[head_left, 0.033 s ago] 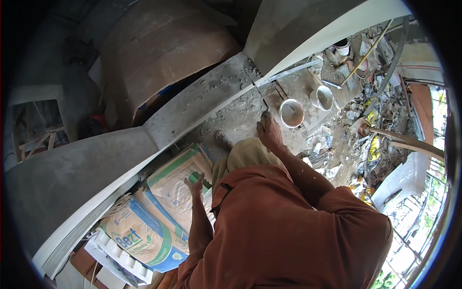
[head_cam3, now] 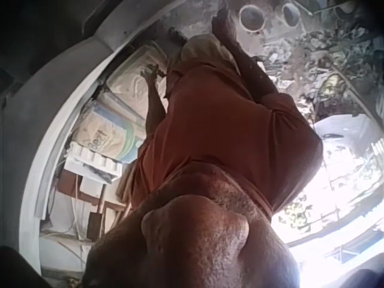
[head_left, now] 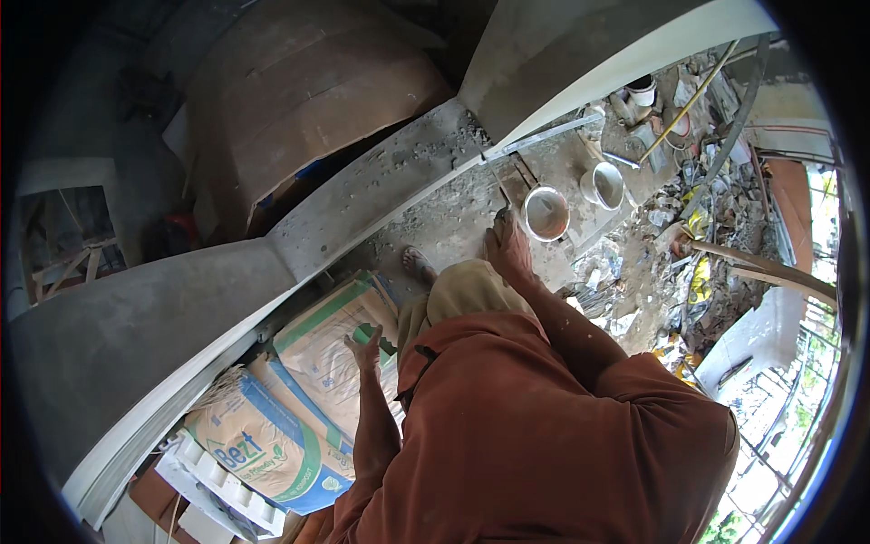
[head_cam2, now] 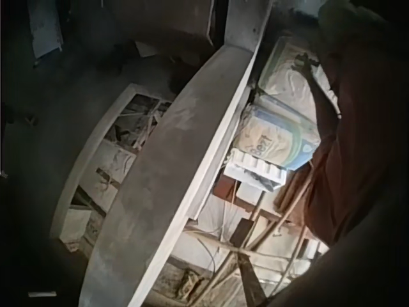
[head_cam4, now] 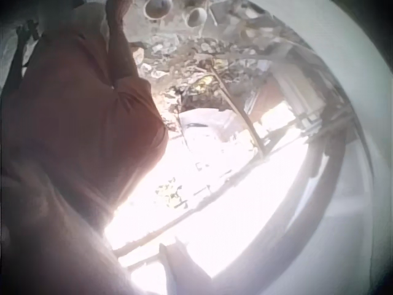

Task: Smoothing out concrete plaster on a wall using a sponge and a trowel.

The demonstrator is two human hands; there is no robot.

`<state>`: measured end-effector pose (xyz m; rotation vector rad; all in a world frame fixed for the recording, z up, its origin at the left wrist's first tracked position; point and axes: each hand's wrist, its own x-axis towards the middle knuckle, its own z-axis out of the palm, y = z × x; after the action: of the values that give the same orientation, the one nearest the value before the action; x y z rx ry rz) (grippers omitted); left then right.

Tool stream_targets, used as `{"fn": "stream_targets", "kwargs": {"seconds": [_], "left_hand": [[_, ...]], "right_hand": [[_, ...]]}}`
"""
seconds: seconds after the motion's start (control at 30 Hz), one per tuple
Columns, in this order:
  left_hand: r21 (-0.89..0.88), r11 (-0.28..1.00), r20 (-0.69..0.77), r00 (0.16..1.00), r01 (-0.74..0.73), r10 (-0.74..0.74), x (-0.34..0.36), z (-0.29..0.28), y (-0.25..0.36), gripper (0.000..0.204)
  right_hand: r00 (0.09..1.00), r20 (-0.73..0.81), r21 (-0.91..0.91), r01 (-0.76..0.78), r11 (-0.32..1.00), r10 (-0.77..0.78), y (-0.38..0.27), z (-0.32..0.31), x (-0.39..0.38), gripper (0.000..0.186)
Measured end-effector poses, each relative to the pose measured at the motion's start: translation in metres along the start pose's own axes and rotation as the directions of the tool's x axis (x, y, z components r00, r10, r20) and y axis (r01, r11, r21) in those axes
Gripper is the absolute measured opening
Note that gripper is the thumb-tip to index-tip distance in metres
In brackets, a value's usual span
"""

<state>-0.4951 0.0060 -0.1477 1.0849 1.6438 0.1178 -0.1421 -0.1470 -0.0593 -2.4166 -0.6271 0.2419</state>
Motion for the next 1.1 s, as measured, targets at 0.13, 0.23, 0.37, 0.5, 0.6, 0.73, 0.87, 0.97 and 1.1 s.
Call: {"fn": "stream_targets", "kwargs": {"seconds": [0.13,0.23,0.37,0.5,0.6,0.73,0.87,0.97,1.1], "left_hand": [[-0.041,0.999,0.027,1.000,-0.003,0.004,0.001,0.001,0.005,0.116],[-0.046,0.999,0.035,0.999,0.010,-0.009,0.001,0.003,0.011,0.115],[-0.018,1.000,-0.038,0.999,-0.025,0.024,0.010,-0.005,-0.003,0.112],[-0.066,0.996,-0.034,0.997,-0.067,0.065,0.015,-0.010,-0.013,0.112],[-0.100,0.992,0.009,0.997,-0.070,0.071,0.011,-0.009,0.000,0.111],[-0.059,0.998,0.000,1.000,0.014,-0.014,0.007,-0.008,0.019,0.110],[-0.081,0.997,-0.027,1.000,-0.015,0.013,0.014,-0.015,0.008,0.112],[-0.066,0.997,-0.053,0.998,-0.025,0.022,0.020,-0.018,-0.003,0.110],[-0.120,0.992,-0.020,0.999,-0.028,0.026,0.019,-0.022,-0.010,0.108]], "right_hand": [[0.997,-0.040,-0.039,-0.073,0.997,0.071,0.006,-0.005,0.010,0.045],[0.992,0.005,-0.111,-0.128,0.986,0.129,0.010,-0.011,0.018,0.043],[0.975,0.067,-0.187,-0.197,0.962,0.213,0.003,-0.012,0.034,0.042],[0.972,0.089,-0.176,-0.198,0.964,0.216,-0.005,0.003,0.048,0.047],[0.971,0.092,-0.078,-0.213,0.974,0.220,-0.011,0.016,0.047,0.047],[0.987,0.078,-0.074,-0.138,0.988,0.144,-0.010,0.017,0.043,0.051],[0.970,0.077,-0.084,-0.223,0.971,0.229,-0.011,0.018,0.058,0.043],[0.986,0.021,-0.105,-0.161,0.981,0.164,-0.020,0.022,0.059,0.042],[0.980,0.165,-0.013,-0.108,0.994,0.108,-0.024,0.013,0.040,0.044]]}}
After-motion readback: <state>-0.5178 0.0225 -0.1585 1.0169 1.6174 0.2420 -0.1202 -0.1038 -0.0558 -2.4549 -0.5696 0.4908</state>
